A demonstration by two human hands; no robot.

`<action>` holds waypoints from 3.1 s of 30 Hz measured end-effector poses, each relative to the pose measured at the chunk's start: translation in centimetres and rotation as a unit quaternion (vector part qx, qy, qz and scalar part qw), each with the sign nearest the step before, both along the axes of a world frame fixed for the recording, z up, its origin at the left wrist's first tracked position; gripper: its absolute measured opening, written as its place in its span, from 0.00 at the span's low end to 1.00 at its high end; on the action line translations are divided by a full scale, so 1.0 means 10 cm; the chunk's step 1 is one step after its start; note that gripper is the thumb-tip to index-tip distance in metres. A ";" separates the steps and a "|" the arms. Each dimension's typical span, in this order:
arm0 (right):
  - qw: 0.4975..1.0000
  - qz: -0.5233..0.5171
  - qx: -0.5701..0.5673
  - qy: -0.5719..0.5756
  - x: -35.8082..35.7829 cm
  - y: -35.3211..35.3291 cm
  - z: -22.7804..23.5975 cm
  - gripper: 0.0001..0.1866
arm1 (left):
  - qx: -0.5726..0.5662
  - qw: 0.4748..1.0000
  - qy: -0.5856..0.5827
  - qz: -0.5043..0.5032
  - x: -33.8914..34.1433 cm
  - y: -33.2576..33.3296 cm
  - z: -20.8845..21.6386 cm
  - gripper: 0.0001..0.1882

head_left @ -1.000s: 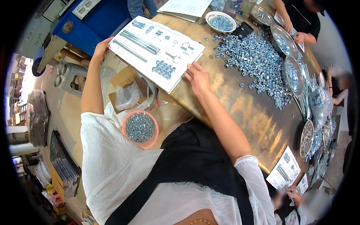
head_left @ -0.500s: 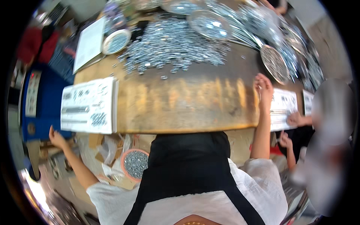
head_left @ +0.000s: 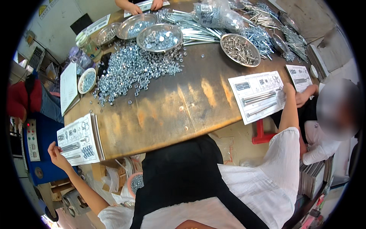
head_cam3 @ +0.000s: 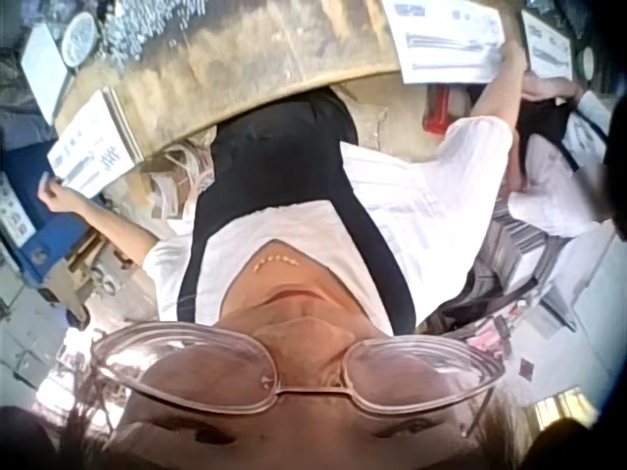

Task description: The person sorts small metal fasteners such as nuts, bolts, and washers from a large pile on a table and places them onto printed instruction sheets. The person repeatedly picks up fasteners, aligns them on the sheet, and moves the sheet aside after filling it.

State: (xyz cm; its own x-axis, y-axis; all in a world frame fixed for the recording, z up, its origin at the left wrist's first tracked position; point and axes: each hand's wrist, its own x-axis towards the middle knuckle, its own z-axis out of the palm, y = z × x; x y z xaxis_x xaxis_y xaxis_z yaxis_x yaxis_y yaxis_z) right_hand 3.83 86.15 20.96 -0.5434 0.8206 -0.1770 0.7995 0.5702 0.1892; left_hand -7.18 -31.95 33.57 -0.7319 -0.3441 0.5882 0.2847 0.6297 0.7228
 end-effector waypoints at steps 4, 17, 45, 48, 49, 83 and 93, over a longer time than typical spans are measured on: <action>0.990 0.068 0.012 0.122 0.28 0.68 -0.36 0.18 | -0.072 0.997 0.013 -0.011 0.17 0.39 -0.09 0.07; 0.808 0.013 -0.373 0.456 0.57 -0.18 -0.36 0.33 | 0.012 0.996 -0.030 -0.085 0.60 1.44 -0.36 0.08; 0.818 0.256 -0.413 0.309 -0.40 -4.89 0.27 0.29 | 0.045 0.949 -0.299 -0.091 0.55 2.38 -1.14 0.11; 0.856 0.273 -0.342 0.277 -0.53 -4.93 0.38 0.24 | -0.037 0.957 -0.275 -0.086 0.37 2.49 -1.01 0.12; 0.873 0.277 -0.305 0.259 -0.57 -4.95 0.43 0.21 | -0.079 0.957 -0.265 -0.085 0.28 2.54 -0.93 0.12; 0.701 0.402 -0.460 0.368 -2.15 -5.97 0.12 0.11 | -0.297 0.905 -0.139 -0.269 -1.32 3.73 -1.26 0.11; 0.711 0.445 -0.465 0.282 -0.45 -4.98 0.60 0.12 | -0.213 0.771 -0.174 -0.574 -0.03 4.47 -0.83 0.12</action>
State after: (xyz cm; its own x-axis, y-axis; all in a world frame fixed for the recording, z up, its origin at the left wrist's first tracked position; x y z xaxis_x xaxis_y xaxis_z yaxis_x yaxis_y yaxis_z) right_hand -0.67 36.36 26.97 -0.9741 -0.2235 0.0331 -0.1575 0.5667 -0.8088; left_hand -7.46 12.79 25.23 -0.5499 0.8182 0.1678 0.6661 0.3084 0.6791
